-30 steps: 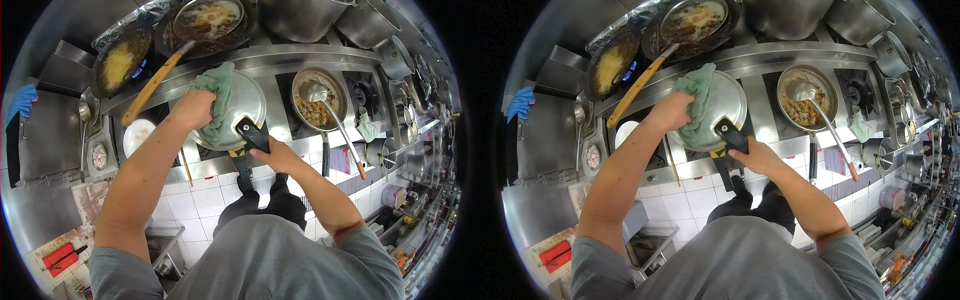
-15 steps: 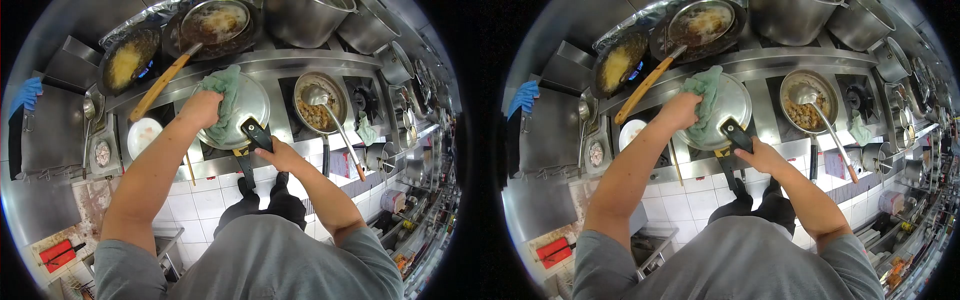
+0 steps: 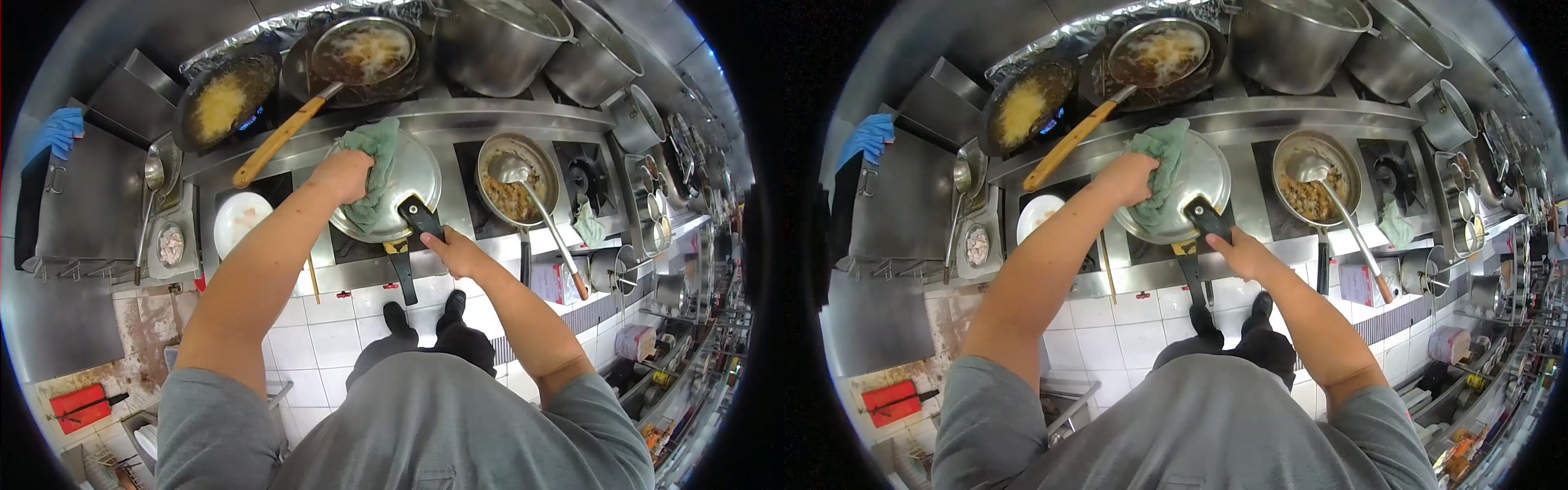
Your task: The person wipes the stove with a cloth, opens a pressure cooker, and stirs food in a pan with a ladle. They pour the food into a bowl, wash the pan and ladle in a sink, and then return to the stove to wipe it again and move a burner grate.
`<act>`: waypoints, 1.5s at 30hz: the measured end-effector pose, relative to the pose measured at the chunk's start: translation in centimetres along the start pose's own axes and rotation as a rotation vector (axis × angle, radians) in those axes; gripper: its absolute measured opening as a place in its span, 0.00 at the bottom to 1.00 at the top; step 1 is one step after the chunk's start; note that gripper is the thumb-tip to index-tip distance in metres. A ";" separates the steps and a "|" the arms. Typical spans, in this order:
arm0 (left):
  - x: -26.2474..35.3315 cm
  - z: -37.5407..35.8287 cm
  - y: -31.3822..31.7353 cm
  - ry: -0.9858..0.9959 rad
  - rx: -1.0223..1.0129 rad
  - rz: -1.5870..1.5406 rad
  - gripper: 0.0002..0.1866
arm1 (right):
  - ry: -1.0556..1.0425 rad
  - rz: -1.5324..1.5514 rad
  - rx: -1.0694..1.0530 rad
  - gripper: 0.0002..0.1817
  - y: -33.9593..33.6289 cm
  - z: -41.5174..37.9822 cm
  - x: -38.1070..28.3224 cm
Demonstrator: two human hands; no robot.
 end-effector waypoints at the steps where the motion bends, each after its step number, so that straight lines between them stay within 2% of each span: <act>1: 0.4 -0.1 -0.2 0.002 -0.027 0.002 0.22 | 0.013 -0.007 0.000 0.42 0.0 -0.1 0.0; 2: 0.6 -0.4 -0.3 0.003 -0.056 0.003 0.21 | 0.027 -0.014 -0.001 0.42 0.2 -0.2 0.0; 5: -1.6 -0.7 1.5 0.108 0.220 -0.068 0.27 | 0.009 0.013 -0.025 0.43 0.4 -0.1 0.2; 8: 0.0 -4.9 0.1 0.089 0.565 -0.123 0.23 | -0.003 0.030 -0.018 0.42 0.5 1.3 1.3; 10: 1.8 -9.9 -1.3 -0.009 0.770 -0.228 0.21 | -0.011 0.051 -0.010 0.42 0.6 -0.3 -0.2; 13: 1.6 -18.1 0.1 -0.120 0.953 -0.500 0.18 | 0.007 0.075 -0.010 0.39 0.8 0.4 0.3; 15: -1.9 -23.4 5.4 -0.197 1.106 -0.992 0.17 | 0.021 0.074 0.000 0.38 0.8 0.4 0.4; 16: -3.7 -26.5 7.6 -0.311 1.072 -1.177 0.18 | 0.026 0.067 0.007 0.37 0.7 0.3 0.4; 18: -8.0 -33.5 11.1 -0.536 1.187 -1.127 0.17 | 0.036 0.061 0.009 0.37 0.9 0.6 0.4; 20: -11.9 -39.7 13.4 -0.760 1.225 -1.074 0.15 | 0.048 0.067 0.006 0.37 0.8 1.0 0.9; 22: -18.3 -44.3 17.9 -0.859 1.224 -0.952 0.14 | 0.070 0.059 -0.001 0.34 0.7 0.3 0.7; 25: -23.3 -45.7 17.5 -0.937 1.083 -0.560 0.17 | 0.085 0.064 0.006 0.33 1.0 0.7 0.6; 27: -27.0 -45.6 17.4 -1.065 0.878 -0.279 0.20 | 0.098 0.080 0.004 0.32 1.1 0.7 0.8; 30: -30.9 -43.8 18.7 -1.067 0.669 -0.128 0.22 | 0.129 0.051 0.041 0.37 1.0 0.2 0.5; 33: -26.8 -41.4 17.1 -0.919 0.917 0.265 0.22 | 0.117 0.055 0.021 0.37 1.0 0.9 0.9; 35: -19.8 -37.6 16.3 -0.843 1.014 -0.167 0.20 | 0.098 0.069 0.002 0.37 1.1 0.7 0.6; 36: -16.0 -34.1 18.0 -0.724 1.061 -0.567 0.14 | 0.096 0.071 0.001 0.37 1.1 0.8 0.7; 37: -10.5 -30.1 18.0 -0.650 0.948 -0.671 0.11 | 0.093 0.070 -0.004 0.37 1.1 1.0 0.8; 38: -6.0 -25.3 21.5 -0.555 0.725 -1.082 0.18 | 0.088 0.064 -0.010 0.36 1.1 0.9 0.8; 39: -2.0 -19.8 27.2 -0.328 0.658 -1.353 0.31 | 0.090 0.067 -0.019 0.36 1.2 0.6 0.5; 40: 3.2 -16.5 27.7 -0.316 0.509 -1.365 0.40 | 0.094 0.069 -0.015 0.36 1.3 0.5 0.5; 42: 9.8 -13.4 22.9 -0.135 0.386 -1.442 0.46 | 0.100 0.072 -0.006 0.36 1.4 0.7 0.5; 45: 10.8 -12.0 24.0 -0.181 0.408 -1.178 0.50 | 0.101 0.096 -0.016 0.32 2.2 0.1 0.3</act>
Point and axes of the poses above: each hand's wrist, its own z-axis towards the middle knuckle, its own y-axis out of the palm, x = y × z, the point moved 8 cm from there along z, towards the middle knuckle, and after that the axes turned 11 degrees about y, right-handed, at the moved point
